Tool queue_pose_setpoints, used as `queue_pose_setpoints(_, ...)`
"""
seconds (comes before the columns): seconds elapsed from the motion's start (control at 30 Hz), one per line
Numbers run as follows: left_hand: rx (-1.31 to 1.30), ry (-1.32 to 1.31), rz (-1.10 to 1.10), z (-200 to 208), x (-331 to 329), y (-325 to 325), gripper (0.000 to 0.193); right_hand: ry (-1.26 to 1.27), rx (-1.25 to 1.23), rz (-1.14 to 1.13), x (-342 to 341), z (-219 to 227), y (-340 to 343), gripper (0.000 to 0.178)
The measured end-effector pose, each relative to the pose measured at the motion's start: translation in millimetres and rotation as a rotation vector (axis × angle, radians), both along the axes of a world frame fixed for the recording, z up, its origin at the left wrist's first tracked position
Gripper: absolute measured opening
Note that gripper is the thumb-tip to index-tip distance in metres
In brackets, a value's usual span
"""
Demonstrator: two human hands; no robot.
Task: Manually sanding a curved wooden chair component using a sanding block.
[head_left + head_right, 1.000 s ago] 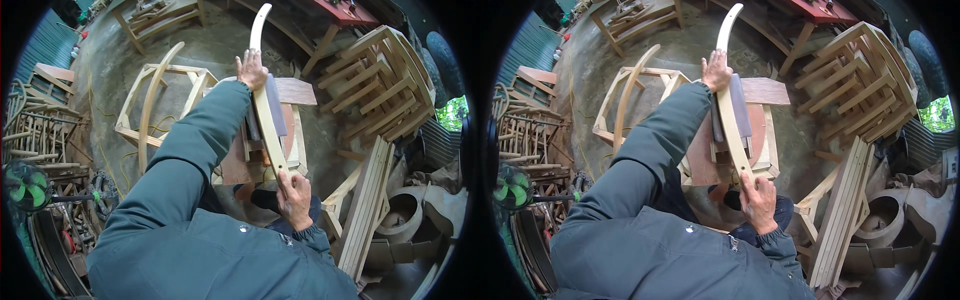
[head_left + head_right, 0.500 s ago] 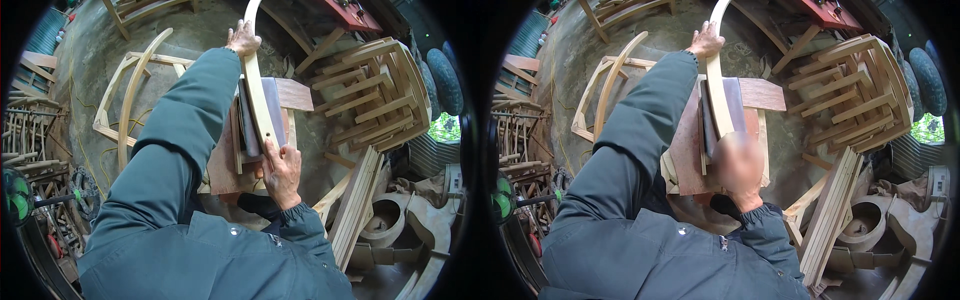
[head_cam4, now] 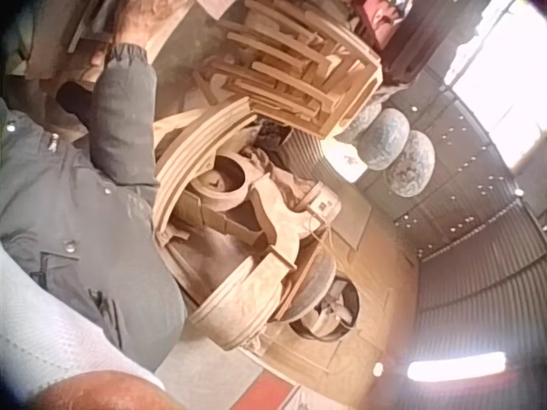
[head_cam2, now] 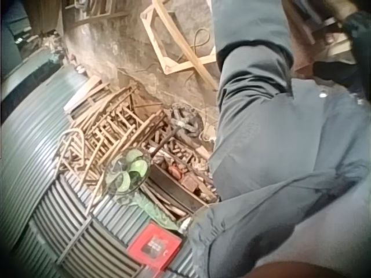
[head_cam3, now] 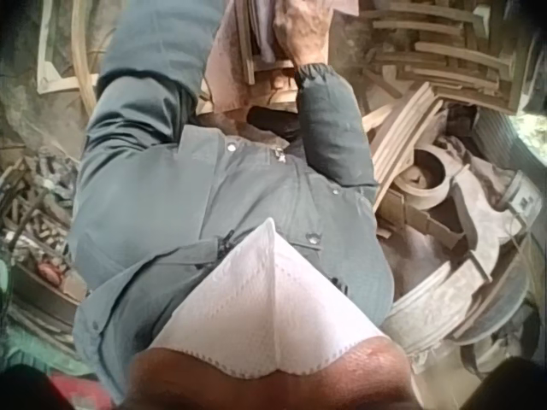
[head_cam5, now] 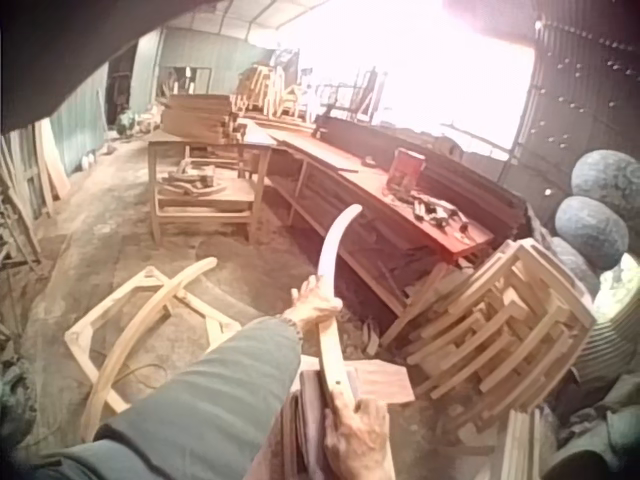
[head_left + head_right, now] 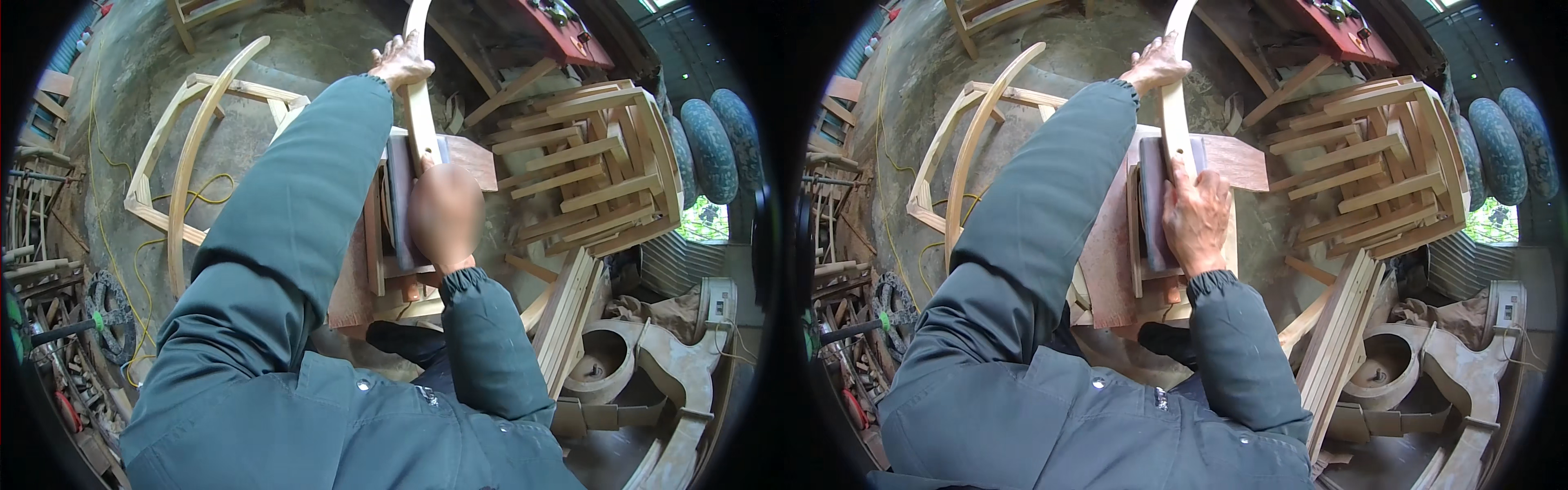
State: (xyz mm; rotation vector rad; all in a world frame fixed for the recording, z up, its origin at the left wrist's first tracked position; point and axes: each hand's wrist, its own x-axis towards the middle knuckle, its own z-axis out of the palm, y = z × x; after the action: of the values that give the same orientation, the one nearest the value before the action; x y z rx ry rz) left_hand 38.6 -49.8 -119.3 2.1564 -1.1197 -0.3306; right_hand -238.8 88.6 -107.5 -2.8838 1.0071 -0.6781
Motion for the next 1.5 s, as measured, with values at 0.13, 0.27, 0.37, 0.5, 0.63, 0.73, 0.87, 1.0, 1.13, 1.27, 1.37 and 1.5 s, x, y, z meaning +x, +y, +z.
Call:
queue_pose_setpoints(0.13, -0.074, -0.009, -0.045, 11.0, -1.9, -14.0, 0.073, -0.053, 0.021, -0.012, 14.9, 12.0, -19.7, 0.040)
queue_pose_setpoints(0.27, -0.079, -0.122, 0.012, -9.7, 21.0, -12.0, 0.075, -0.087, 0.049, 0.050, 25.2, 8.9, -21.4, 0.039)
queue_pose_setpoints(0.37, -0.062, -0.187, 0.036, -10.3, 8.7, -4.2, 0.076, -0.103, 0.032, 0.040, 12.0, 4.2, -15.3, 0.043)
queue_pose_setpoints(0.5, 0.046, -0.088, -0.021, 4.6, -25.4, 30.2, 0.092, -0.053, 0.072, 0.028, -23.5, 6.5, 10.8, 0.042)
queue_pose_setpoints(0.63, 0.038, -0.166, -0.006, -7.7, -73.1, 66.2, 0.092, -0.047, -0.008, 0.054, -79.8, -8.9, 42.9, 0.047)
queue_pose_setpoints(0.73, 0.125, -0.160, -0.029, -3.5, -115.4, 109.7, 0.091, -0.005, 0.028, 0.061, -124.0, -6.3, 77.3, 0.052)
queue_pose_setpoints(0.87, 0.043, -0.313, -0.061, -13.1, -171.0, 168.4, 0.089, -0.039, 0.040, 0.106, -181.2, -8.5, 125.3, 0.058)
queue_pose_setpoints(1.0, 0.045, -0.409, -0.088, -14.8, -241.6, 195.4, 0.085, -0.050, 0.134, 0.074, -239.6, 0.3, 167.9, 0.062)
queue_pose_setpoints(1.13, 0.100, -0.335, -0.122, -9.8, -264.6, 231.7, 0.085, -0.036, 0.117, 0.100, -266.8, -6.7, 191.4, 0.067)
queue_pose_setpoints(1.27, 0.135, -0.224, -0.148, 1.2, -250.8, 225.4, 0.084, 0.021, 0.084, 0.113, -251.9, -8.2, 182.1, 0.066)
queue_pose_setpoints(1.37, 0.031, -0.280, -0.110, -8.0, -216.3, 197.7, 0.083, -0.003, 0.052, 0.119, -213.7, -10.3, 163.3, 0.061)
queue_pose_setpoints(1.5, -0.018, -0.228, -0.111, -3.1, -157.5, 162.7, 0.083, -0.010, 0.029, 0.077, -150.4, -4.7, 134.3, 0.053)
